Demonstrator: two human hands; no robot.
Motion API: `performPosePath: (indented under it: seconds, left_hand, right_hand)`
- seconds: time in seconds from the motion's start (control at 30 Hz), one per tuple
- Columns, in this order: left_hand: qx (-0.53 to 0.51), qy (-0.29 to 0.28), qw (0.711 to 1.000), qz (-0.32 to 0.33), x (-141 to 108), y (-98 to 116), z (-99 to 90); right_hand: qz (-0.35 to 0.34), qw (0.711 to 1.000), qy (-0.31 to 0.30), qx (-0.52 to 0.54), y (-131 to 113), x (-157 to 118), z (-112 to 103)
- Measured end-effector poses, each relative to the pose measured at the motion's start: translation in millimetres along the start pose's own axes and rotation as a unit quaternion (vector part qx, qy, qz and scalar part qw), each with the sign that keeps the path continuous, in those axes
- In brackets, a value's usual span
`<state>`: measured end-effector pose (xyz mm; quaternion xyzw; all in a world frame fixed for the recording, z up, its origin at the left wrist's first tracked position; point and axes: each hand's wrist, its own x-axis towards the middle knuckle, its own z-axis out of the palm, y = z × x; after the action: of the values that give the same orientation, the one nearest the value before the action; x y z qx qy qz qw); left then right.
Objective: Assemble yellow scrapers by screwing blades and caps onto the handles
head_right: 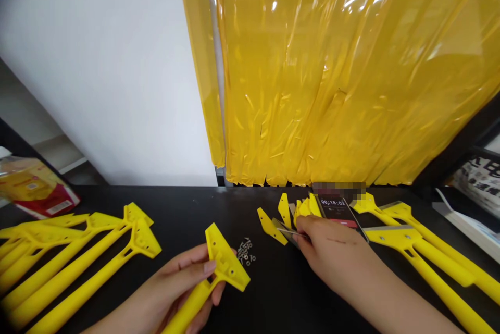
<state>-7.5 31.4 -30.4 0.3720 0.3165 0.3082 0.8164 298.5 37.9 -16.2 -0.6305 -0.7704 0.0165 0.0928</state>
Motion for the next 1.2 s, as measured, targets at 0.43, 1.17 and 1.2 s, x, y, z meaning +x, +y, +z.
performPosePath:
  seconds: [0.43,1.17,1.2]
  left_hand:
    - [0.048,0.026,0.998,-0.021,-7.4,5.5,12.4]
    - [0.097,0.019,0.992,-0.073,-8.1,-8.8,12.0]
    - [0.098,0.022,0.992,-0.072,-8.2,-9.2,11.7]
  right_hand:
    - [0.032,0.872,-0.144,0.468,-27.5,5.7,-22.3]
    - [0.009,0.819,-0.239,0.521,-69.9,-18.8,-5.6]
    - [0.011,0.82,-0.241,0.52,-69.4,-17.8,-4.3]
